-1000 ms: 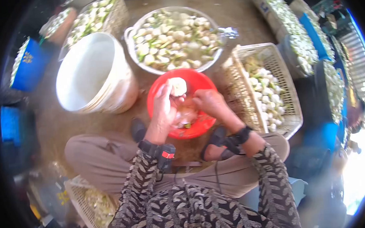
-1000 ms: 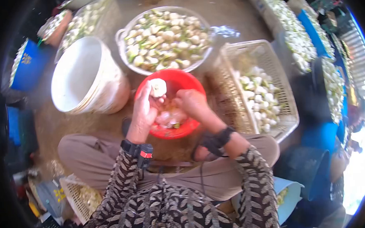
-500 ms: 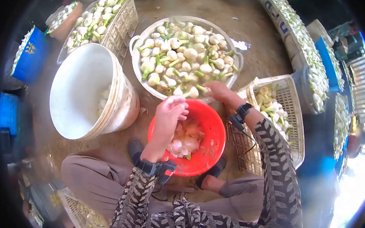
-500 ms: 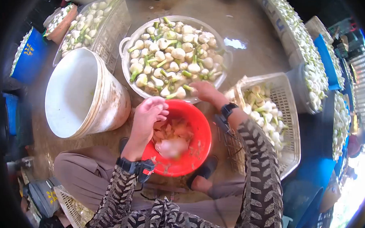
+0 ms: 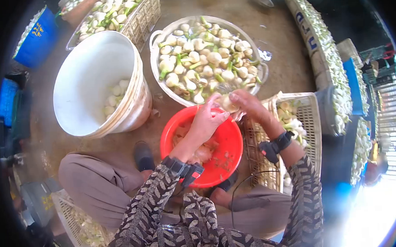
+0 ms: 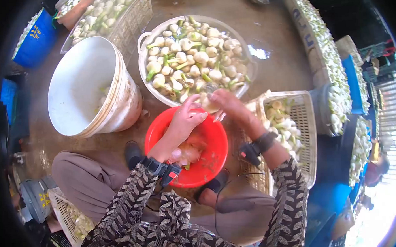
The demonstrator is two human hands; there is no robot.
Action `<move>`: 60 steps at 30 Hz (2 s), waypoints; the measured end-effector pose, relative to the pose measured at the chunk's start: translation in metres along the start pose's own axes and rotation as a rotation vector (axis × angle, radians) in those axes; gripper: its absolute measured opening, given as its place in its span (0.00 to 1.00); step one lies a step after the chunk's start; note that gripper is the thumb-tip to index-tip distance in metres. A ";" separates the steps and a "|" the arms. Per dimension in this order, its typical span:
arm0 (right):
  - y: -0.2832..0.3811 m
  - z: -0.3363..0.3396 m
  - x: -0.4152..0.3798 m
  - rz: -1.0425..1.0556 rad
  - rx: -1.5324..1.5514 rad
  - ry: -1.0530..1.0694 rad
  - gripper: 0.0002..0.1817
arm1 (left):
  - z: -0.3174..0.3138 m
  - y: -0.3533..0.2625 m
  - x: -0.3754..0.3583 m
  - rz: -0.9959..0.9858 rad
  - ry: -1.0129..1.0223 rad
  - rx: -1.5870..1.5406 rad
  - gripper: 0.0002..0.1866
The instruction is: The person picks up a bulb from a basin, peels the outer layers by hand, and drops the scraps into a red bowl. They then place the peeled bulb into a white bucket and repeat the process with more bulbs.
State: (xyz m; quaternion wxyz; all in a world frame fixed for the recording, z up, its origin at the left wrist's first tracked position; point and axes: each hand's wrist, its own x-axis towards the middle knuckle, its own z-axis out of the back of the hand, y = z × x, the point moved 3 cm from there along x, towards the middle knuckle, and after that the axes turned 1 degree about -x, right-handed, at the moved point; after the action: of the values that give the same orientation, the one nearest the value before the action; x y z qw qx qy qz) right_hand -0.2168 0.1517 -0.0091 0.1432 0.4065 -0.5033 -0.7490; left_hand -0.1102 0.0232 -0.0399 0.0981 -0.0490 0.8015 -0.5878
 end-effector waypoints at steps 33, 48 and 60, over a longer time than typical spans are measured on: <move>-0.031 -0.088 -0.112 0.355 -0.593 -0.661 0.05 | 0.026 -0.048 -0.145 0.185 0.214 -0.288 0.19; 0.029 -0.133 -0.149 0.640 -0.794 -0.313 0.06 | 0.023 -0.032 -0.138 0.361 0.268 -0.584 0.21; -0.003 -0.112 -0.135 0.366 -0.195 -0.319 0.06 | 0.016 -0.038 -0.126 0.257 0.249 -0.006 0.28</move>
State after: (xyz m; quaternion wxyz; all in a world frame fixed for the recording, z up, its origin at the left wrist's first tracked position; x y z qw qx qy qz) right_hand -0.0476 0.1656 0.0328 0.2336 0.1694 -0.5102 -0.8102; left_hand 0.0150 0.0209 0.0038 0.0722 0.1267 0.8090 -0.5695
